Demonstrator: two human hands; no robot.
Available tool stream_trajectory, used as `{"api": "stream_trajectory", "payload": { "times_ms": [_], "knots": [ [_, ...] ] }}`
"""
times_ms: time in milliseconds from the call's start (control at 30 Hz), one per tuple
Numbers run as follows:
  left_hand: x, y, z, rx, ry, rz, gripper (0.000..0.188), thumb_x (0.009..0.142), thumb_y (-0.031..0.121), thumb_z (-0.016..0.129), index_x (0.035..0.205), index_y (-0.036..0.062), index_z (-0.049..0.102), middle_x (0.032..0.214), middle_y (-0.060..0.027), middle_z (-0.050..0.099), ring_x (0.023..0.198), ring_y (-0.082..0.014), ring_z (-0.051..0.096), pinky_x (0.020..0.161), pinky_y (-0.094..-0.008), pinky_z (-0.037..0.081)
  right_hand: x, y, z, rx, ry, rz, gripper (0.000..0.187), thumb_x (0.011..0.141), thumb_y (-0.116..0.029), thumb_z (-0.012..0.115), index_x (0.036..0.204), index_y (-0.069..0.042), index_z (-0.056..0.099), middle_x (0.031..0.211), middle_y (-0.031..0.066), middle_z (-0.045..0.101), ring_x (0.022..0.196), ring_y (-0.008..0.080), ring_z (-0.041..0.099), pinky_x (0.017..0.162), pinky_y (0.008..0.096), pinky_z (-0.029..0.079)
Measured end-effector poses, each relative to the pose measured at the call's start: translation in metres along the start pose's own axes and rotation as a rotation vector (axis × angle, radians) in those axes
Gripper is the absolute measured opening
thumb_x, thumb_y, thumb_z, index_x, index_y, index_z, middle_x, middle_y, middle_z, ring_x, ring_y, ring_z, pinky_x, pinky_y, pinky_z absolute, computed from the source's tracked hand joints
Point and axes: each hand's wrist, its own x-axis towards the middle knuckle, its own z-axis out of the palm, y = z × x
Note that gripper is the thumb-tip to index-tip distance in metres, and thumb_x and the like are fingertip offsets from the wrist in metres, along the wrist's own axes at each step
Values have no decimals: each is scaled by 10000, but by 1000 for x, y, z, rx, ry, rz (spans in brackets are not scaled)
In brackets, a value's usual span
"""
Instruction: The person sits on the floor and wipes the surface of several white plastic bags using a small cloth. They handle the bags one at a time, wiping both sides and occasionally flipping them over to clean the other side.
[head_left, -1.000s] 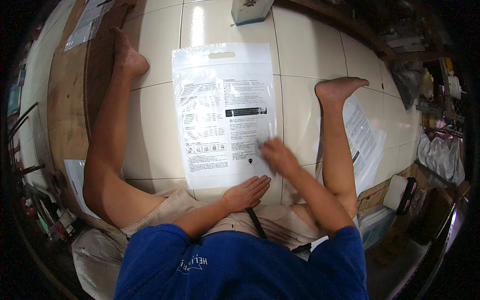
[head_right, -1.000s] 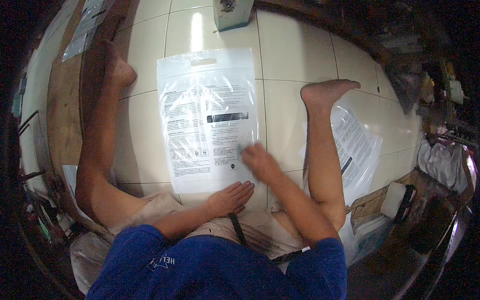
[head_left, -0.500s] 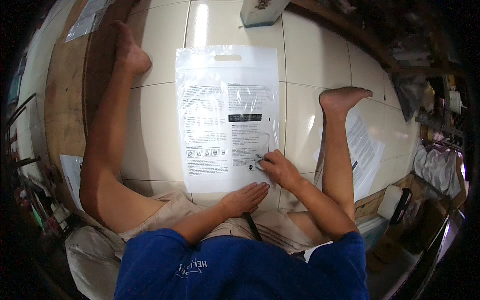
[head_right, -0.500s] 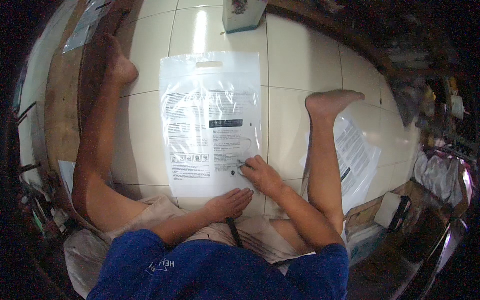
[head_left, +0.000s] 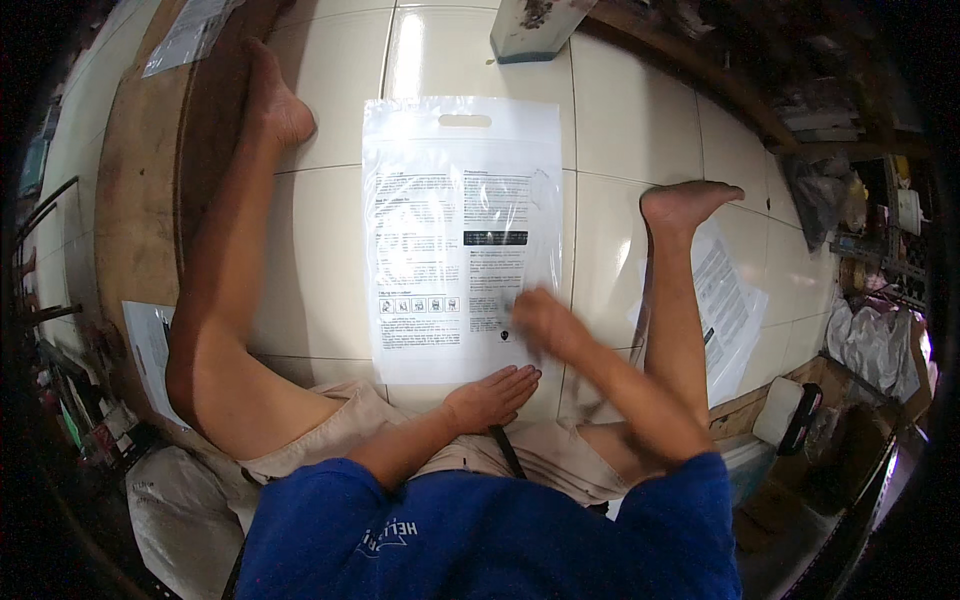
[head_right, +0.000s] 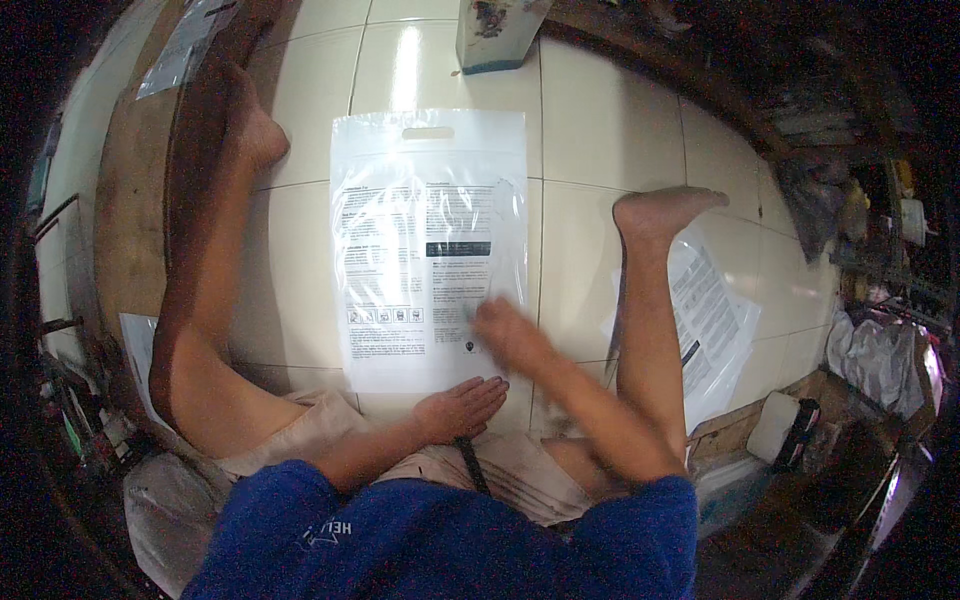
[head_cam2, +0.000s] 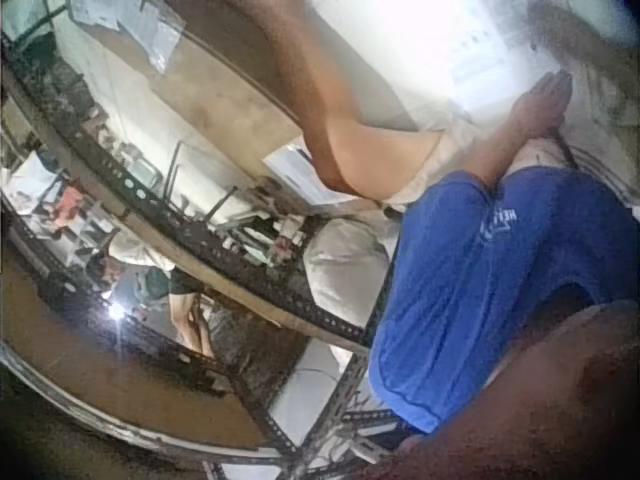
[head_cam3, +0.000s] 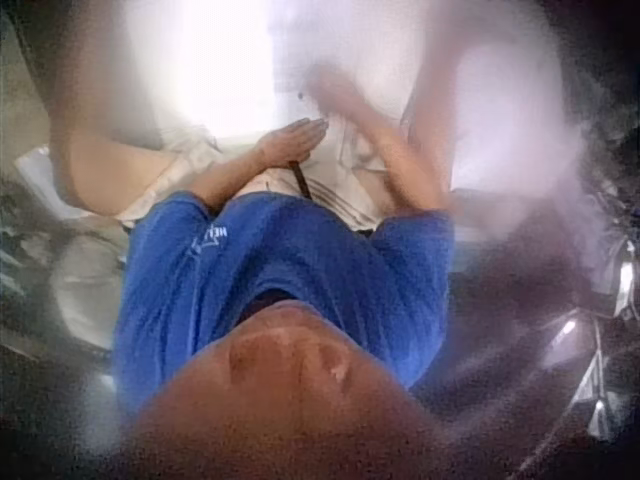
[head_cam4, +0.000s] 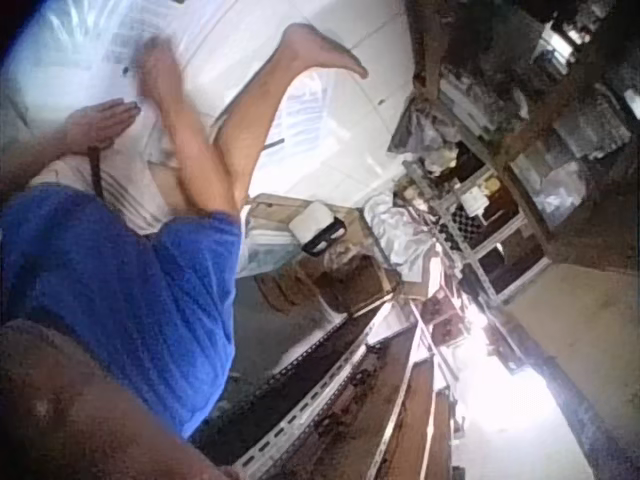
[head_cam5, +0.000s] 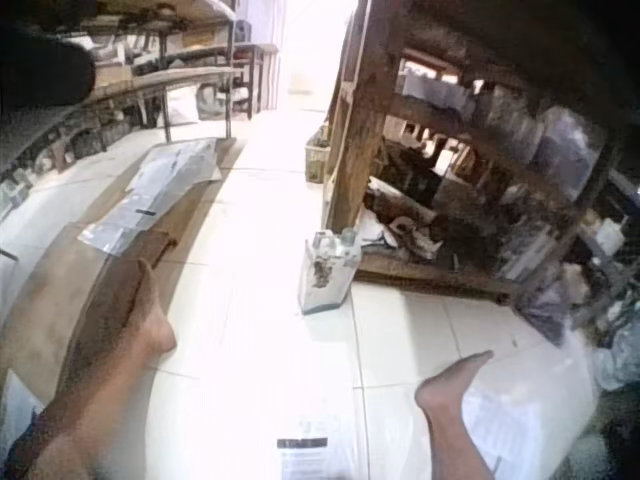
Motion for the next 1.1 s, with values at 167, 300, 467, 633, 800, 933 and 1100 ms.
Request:
{"api": "stream_trajectory", "payload": {
  "times_ms": [167,300,467,633,800,933,1100],
  "knots": [
    [1,-1,-8,18,-52,22,620,944,361,472,1437,1,362,1526,-132,346,1424,-266,301,1185,-411,209,18,-16,-3,-81,73,158,272,831,-59,578,1097,-46,634,1053,166,580,1013,336,549,884,416,491],
    [3,-1,-5,-40,13,25,614,941,343,481,1434,-5,364,1529,-137,340,1429,-268,294,1184,-411,215,112,23,-51,-164,338,168,232,802,-30,567,1004,-40,682,973,157,604,970,341,569,852,398,488],
    [2,-2,-11,-20,-14,17,615,940,344,482,1434,-4,366,1534,-134,334,1436,-268,282,1190,-414,201,108,29,-59,-115,178,209,277,779,-1,649,1055,-8,664,1012,165,603,1000,344,571,904,403,473],
    [1,-1,-3,-57,-84,2,615,947,348,469,1439,-6,361,1538,-137,325,1439,-268,273,1197,-422,182,-24,-30,19,-11,17,63,276,769,3,632,1042,-35,647,968,163,593,962,336,559,839,410,482],
    [1,-1,-8,-109,-22,-1,609,941,325,473,1437,-9,361,1537,-144,321,1443,-267,262,1195,-417,194,51,-7,-9,-114,311,214,275,758,37,626,1023,-26,667,964,157,588,935,341,562,823,413,490],
    [3,-2,-8,-83,42,11,612,924,317,492,1432,-1,373,1533,-140,331,1439,-262,271,1187,-400,218,125,29,-62,-104,328,224,270,767,49,605,1026,-9,655,970,147,581,953,346,560,850,414,471],
    [-1,-1,-8,-19,-14,-18,614,934,355,485,1430,8,381,1529,-127,341,1430,-252,286,1188,-399,210,59,2,-36,-69,-2,129,209,862,-95,577,1053,-39,642,1077,197,591,1006,356,580,904,428,470]
  ]
}}
